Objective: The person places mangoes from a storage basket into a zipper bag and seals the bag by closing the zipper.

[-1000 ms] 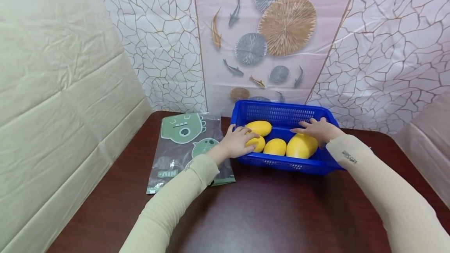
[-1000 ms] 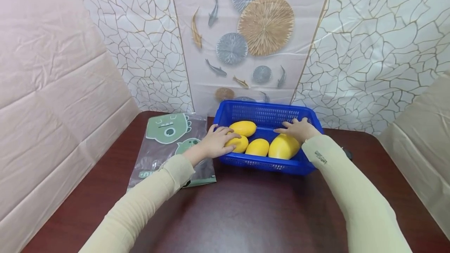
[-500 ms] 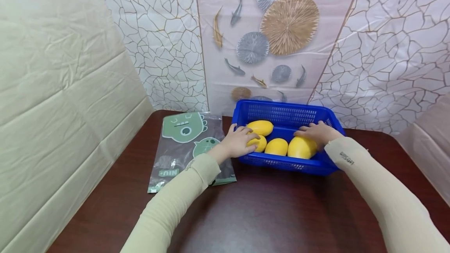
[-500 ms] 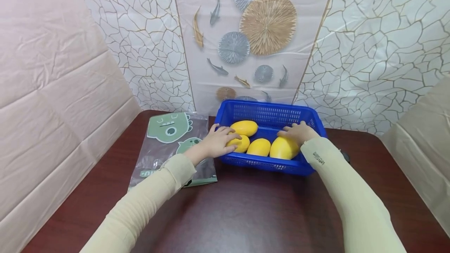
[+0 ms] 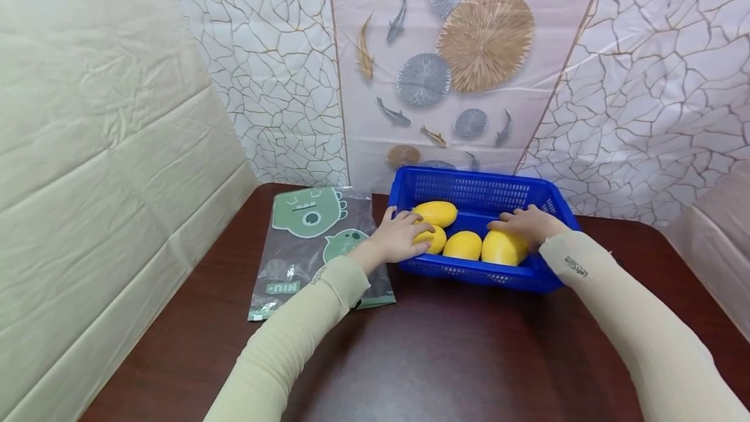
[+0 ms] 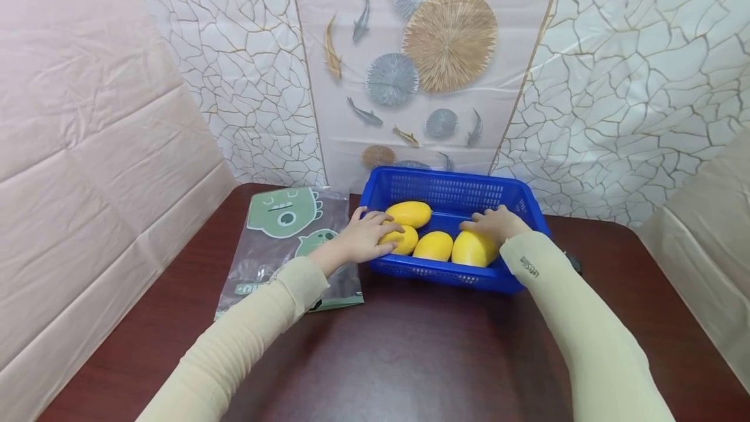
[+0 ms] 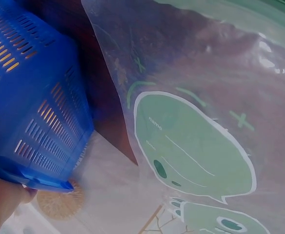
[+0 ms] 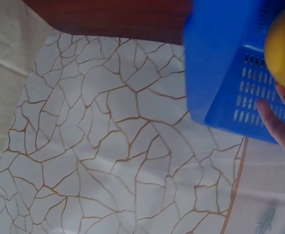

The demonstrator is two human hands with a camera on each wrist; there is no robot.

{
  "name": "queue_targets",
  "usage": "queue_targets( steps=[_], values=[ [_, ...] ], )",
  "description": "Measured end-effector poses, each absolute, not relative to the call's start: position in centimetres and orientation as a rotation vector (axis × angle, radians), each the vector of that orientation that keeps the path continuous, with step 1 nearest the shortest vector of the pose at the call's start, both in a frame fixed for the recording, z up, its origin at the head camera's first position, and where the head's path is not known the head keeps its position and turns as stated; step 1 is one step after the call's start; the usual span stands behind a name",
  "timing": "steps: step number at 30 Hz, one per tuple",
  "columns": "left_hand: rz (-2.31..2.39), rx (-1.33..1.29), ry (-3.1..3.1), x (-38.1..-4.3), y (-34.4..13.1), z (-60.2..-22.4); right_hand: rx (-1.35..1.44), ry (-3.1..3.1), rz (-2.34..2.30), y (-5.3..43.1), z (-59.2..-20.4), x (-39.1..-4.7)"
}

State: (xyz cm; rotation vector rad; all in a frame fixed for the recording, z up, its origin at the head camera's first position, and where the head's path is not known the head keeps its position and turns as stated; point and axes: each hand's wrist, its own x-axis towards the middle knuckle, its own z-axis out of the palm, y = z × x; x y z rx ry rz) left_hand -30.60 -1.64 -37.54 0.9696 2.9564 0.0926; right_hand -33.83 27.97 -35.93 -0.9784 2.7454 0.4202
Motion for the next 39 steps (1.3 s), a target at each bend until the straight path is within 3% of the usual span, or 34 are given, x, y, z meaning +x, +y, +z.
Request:
queue_targets(
  steps=[12,39],
  values=[
    [0.066,0.965,2.967,-30.8,-1.6,-38.0,-0.983,2.765,0.478,28.4,-37.1,-34.6],
    [0.084,0.943,2.966,-30.9,-1.6,-38.0,-1.046,2.956,0.400,29.7,-33.1,-34.5]
  ],
)
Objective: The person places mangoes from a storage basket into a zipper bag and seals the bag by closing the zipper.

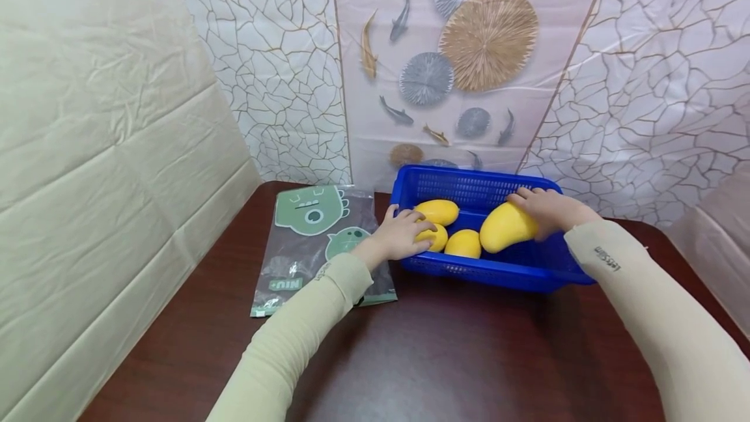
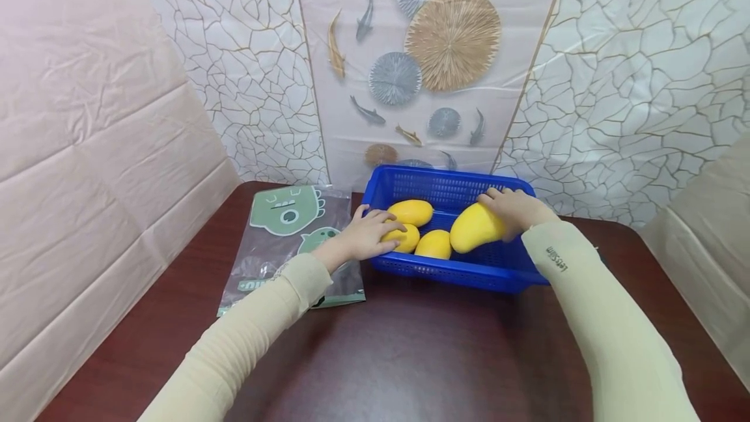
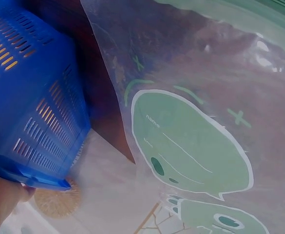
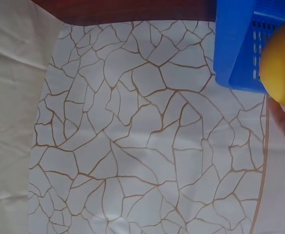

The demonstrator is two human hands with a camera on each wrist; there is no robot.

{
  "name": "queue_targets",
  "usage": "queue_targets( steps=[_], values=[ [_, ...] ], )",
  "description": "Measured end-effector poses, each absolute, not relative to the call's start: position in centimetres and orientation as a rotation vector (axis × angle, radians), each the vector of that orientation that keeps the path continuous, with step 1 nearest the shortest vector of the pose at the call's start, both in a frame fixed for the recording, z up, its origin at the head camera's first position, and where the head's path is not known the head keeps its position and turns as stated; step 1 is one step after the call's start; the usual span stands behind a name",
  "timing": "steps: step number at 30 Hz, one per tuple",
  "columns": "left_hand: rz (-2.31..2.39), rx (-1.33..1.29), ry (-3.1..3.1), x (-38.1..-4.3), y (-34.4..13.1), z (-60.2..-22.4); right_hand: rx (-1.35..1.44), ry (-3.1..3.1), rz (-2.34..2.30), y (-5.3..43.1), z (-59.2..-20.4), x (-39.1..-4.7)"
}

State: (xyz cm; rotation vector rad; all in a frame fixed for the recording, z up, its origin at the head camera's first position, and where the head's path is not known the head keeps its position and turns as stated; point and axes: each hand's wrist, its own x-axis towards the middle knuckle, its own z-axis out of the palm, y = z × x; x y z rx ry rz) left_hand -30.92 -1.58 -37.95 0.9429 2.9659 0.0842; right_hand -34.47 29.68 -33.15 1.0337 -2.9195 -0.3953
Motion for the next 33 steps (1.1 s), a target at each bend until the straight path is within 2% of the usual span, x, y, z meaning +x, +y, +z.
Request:
queue_targets(
  steps=[33],
  values=[
    [0.136,0.977,2.960,-30.6,-1.8,-37.5,0.931,-2.875,-0.108,30.7,-30.0,-32.5]
  ],
)
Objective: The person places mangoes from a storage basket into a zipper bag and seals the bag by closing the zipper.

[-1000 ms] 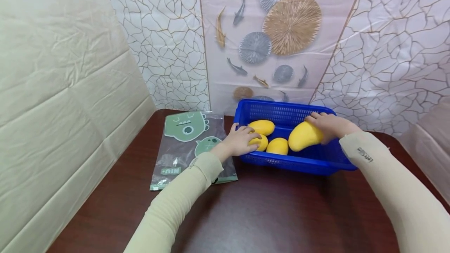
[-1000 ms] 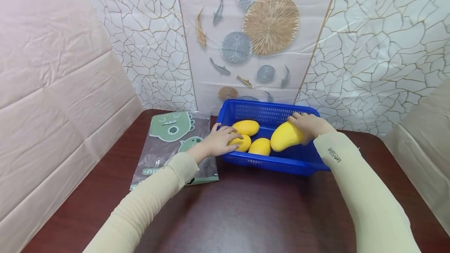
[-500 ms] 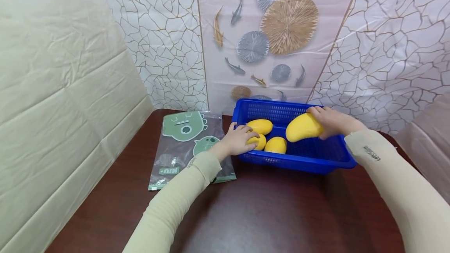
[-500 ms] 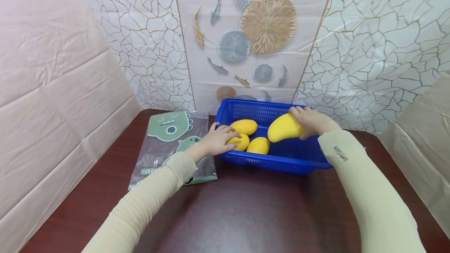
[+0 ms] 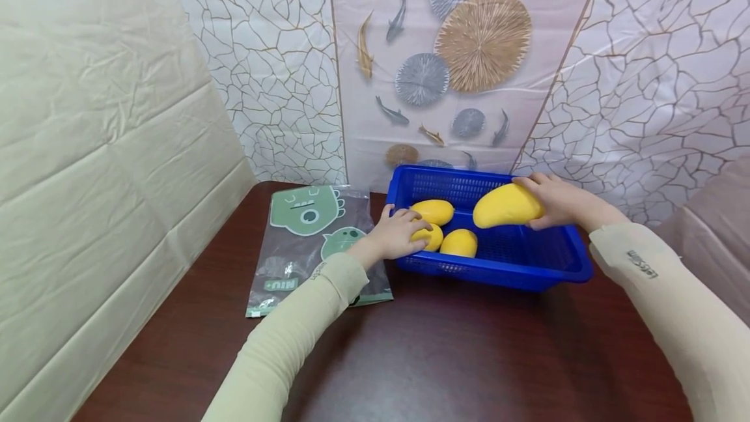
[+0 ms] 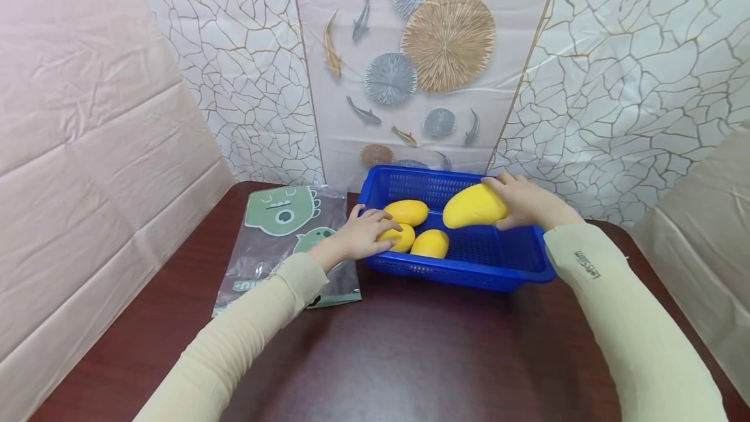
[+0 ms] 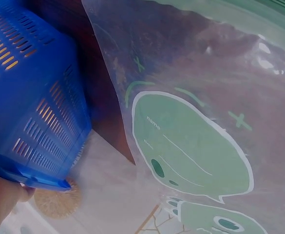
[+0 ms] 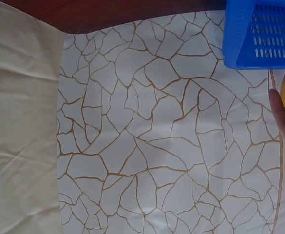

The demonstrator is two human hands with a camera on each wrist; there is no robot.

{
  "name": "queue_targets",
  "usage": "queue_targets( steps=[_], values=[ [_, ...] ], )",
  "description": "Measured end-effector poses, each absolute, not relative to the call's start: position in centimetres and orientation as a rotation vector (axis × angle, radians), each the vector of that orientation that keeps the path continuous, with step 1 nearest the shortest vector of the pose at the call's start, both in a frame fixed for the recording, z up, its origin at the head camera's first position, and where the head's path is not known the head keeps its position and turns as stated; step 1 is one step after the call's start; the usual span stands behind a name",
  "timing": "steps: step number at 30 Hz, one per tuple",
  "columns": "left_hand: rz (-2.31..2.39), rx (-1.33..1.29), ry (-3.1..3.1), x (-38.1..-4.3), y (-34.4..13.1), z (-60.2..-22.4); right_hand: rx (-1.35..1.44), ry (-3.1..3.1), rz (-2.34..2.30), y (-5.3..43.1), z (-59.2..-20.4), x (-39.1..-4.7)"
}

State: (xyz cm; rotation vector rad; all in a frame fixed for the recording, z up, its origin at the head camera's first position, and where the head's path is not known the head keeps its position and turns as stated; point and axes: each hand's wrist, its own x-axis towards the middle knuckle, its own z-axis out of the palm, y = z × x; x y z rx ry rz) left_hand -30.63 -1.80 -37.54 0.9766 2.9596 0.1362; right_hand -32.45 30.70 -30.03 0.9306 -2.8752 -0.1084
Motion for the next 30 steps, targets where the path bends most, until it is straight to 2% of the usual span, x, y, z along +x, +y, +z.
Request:
queue_targets(
  steps=[15,30],
  values=[
    [0.173,0.986,2.984,-31.0,-1.7,-37.7,0.893,-2.771,-0.007,30.8,-29.4,-30.7],
    [0.318,1.191,2.951,-29.9,-2.7,-36.7,0.832,-2.614,0.208,29.3,-30.7,-28.7]
  ],
)
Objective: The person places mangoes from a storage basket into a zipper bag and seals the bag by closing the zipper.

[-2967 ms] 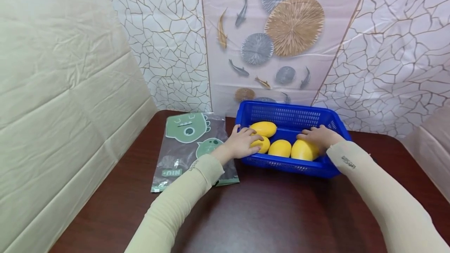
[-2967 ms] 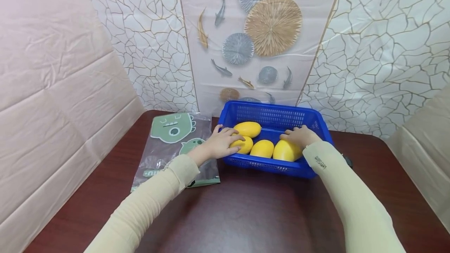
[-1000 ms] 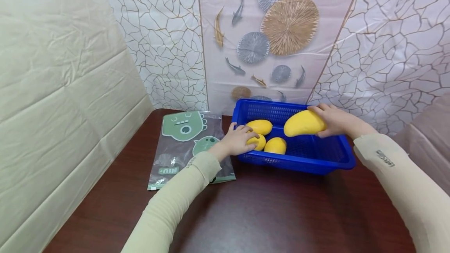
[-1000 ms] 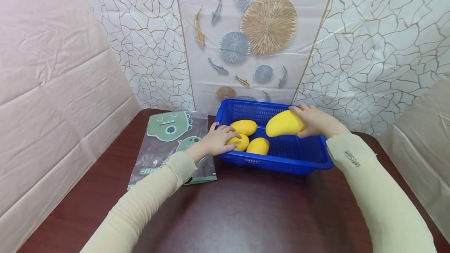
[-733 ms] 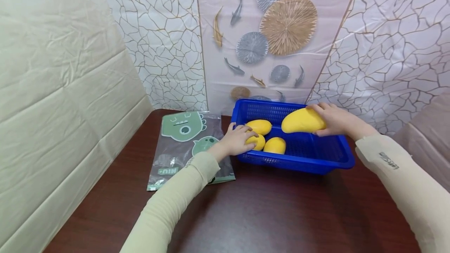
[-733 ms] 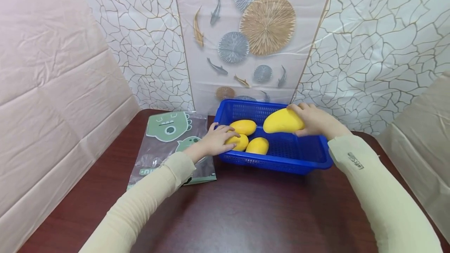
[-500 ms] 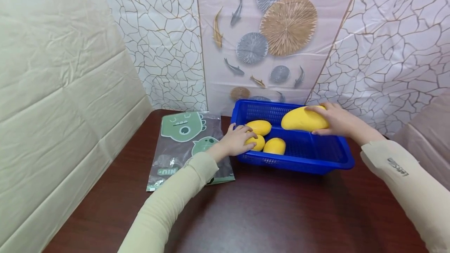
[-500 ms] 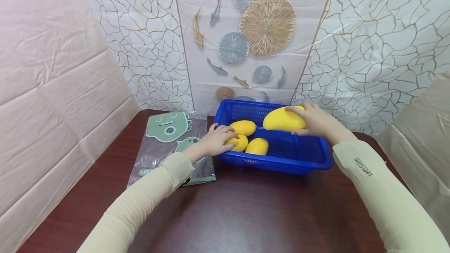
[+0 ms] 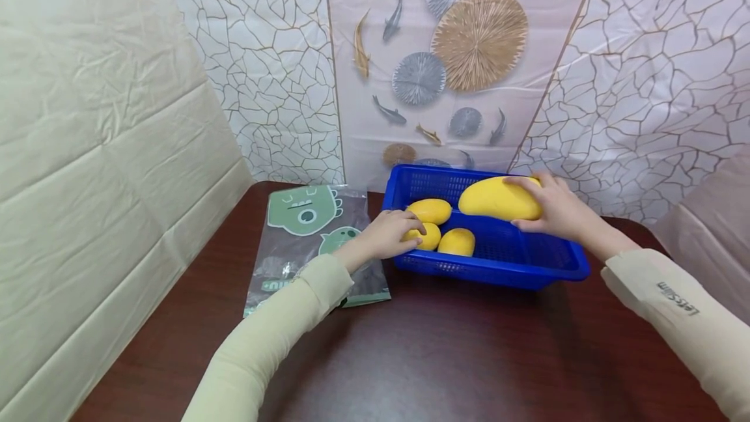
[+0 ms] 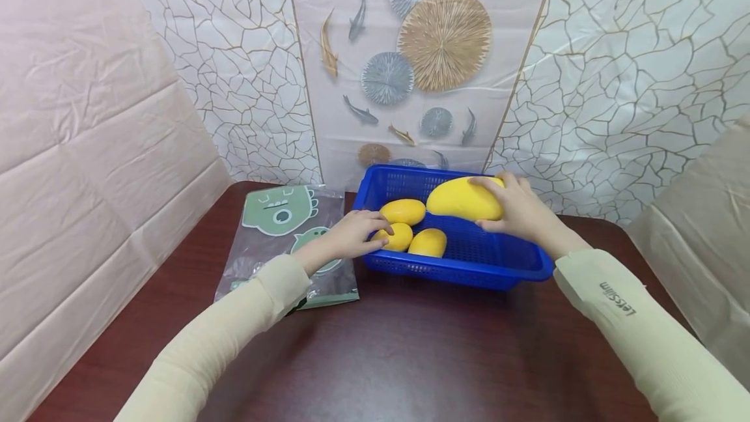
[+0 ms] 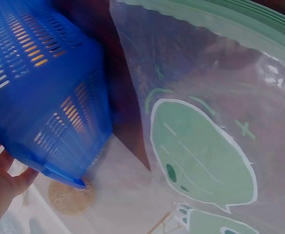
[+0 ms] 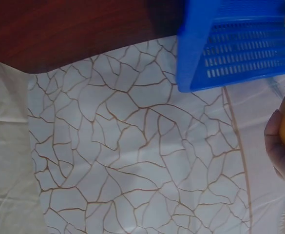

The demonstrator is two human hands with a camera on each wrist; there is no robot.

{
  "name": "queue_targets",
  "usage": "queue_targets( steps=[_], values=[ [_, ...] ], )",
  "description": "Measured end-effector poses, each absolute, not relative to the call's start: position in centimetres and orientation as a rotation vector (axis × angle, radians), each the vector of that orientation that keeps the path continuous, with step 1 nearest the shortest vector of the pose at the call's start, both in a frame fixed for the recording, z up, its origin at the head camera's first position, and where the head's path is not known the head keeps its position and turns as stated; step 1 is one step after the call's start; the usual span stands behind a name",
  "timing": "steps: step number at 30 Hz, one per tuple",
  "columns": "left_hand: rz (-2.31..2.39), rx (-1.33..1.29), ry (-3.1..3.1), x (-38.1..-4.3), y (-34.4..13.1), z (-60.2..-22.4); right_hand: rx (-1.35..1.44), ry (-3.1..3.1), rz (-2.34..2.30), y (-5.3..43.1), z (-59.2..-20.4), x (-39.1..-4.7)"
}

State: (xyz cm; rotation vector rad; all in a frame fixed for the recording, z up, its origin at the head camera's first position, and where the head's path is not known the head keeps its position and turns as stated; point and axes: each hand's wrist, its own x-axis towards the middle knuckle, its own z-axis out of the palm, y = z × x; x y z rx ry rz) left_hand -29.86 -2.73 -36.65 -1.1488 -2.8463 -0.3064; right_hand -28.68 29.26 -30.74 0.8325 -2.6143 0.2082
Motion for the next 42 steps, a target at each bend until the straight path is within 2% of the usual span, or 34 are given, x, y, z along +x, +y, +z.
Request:
queue_targets(
  steps=[18,42],
  values=[
    [-0.217,-1.331,-2.671,-26.8,-3.8,-35.3,0.791,-2.617,0.299,28.5,-30.5,-26.6],
    [-0.242,-1.336,-2.606,-24.3,-7.9,-36.2,0.844,-2.477,0.395,27.0,-31.0,-24.4]
  ],
)
